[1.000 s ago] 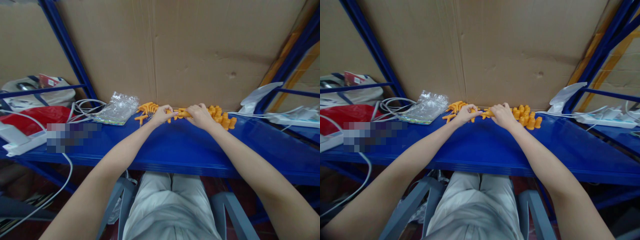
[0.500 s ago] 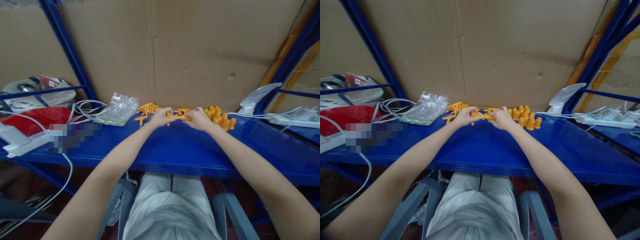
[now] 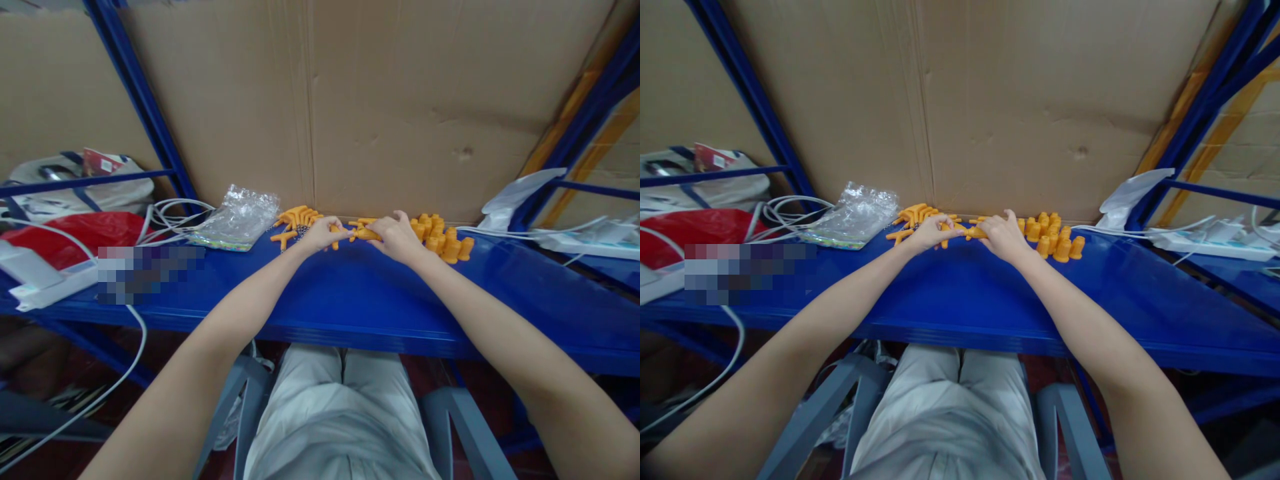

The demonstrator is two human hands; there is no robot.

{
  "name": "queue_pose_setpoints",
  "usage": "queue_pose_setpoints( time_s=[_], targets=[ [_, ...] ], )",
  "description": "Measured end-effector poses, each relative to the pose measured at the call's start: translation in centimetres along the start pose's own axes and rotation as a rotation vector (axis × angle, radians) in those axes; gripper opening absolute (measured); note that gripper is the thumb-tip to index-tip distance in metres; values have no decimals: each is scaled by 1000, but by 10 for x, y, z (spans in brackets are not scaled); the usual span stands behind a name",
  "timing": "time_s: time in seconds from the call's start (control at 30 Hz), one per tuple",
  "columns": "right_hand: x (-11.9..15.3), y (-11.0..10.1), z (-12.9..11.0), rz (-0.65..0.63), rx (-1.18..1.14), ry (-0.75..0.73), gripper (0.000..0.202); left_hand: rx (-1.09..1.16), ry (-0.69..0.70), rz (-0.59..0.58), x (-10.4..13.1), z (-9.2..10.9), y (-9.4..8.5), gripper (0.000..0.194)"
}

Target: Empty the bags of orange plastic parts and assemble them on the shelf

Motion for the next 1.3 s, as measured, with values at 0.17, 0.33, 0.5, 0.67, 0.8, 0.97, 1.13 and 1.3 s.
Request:
queue_pose_setpoints(
  time_s=[0.17,0.33,0.5,0.67,0.8,0.97,1.13,1.3],
  targets=[
    [0,6,-5,-43,6,-5,31,15,-1,-39,-2,-3,3,37],
    [0,11,-8,-61,-18,-6,28,-67,78,-20,-5,-4,2,34],
    [1,13,-6,-78,-69,7,27,-270,274,124,-5,6,-6,32],
    [1,15,1,-71,-172,-16,24,-359,304,141,-4,7,-6,29],
    [0,16,6,-62,-319,-58,20,-372,316,161,-2,11,-6,28],
    [-1,13,11,-79,-469,-28,21,-353,286,162,0,15,-6,28],
    [0,9,13,-126,-583,12,22,-346,286,158,1,18,-4,27],
    [0,6,16,-153,-693,81,25,-357,290,168,4,22,-4,27]
  ],
)
Point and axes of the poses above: each hand's wrist, its own x-axis away from the middle knuckle, its own y-axis out of the palm, z = x × y, the point moved 7 cm from there along -x, towards the middle knuckle, and after that the axes turned 7 degrees about -x, right-handed, at the moved point
